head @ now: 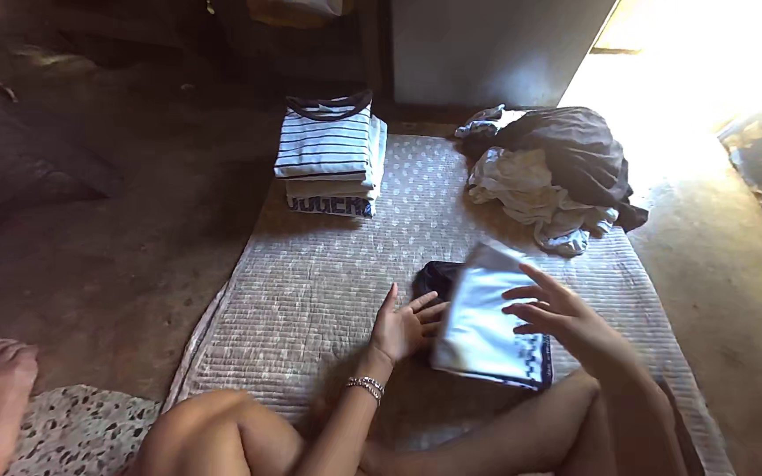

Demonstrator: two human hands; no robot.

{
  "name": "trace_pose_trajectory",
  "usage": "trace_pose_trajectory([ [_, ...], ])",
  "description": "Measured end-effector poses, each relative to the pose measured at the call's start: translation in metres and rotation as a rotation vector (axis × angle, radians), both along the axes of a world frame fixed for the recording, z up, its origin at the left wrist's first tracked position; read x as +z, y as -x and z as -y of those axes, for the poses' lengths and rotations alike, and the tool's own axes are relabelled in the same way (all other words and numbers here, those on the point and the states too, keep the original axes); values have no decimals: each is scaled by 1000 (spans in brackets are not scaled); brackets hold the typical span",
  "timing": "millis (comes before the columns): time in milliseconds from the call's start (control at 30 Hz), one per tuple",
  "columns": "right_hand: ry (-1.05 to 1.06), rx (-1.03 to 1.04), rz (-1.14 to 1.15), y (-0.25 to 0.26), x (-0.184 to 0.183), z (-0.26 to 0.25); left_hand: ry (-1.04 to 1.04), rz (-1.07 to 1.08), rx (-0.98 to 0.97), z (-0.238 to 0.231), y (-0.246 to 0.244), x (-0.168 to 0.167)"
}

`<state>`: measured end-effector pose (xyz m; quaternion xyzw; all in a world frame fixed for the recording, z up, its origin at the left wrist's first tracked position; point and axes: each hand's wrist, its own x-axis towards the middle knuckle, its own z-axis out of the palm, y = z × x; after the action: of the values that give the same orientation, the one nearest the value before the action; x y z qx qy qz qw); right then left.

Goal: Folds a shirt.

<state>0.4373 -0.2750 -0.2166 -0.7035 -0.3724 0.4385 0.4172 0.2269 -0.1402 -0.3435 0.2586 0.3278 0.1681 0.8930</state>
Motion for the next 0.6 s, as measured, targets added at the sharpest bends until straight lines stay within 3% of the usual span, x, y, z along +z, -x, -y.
trace_pose_trajectory([
  [100, 119, -124, 388, -5, -32, -14, -147, -272, 50, -4, -11, -14],
  [167, 304, -204, 472, -14, -60, -15, -228, -349, 53, 0, -15, -20],
  [233, 456, -258, 376, -23, -95, -10, -321, -395, 71, 4, -16, -19],
  [300, 457, -331, 200, -28, -128, 2, -558, -533, 101, 7, -19, -16],
  [400, 430, -444, -97, -32, -135, 10, -1049, -827, 161, 16, -24, -13],
  [433, 393, -465, -164, -35, -131, 8, -1113, -823, 209, 22, -26, -11],
  [500, 236, -417, -185, -28, -104, -2, -1021, -623, 285, 34, -30, -5],
  [600, 20, -4, -41, 23, -41, -16, -538, -319, 286, 60, -19, 30],
])
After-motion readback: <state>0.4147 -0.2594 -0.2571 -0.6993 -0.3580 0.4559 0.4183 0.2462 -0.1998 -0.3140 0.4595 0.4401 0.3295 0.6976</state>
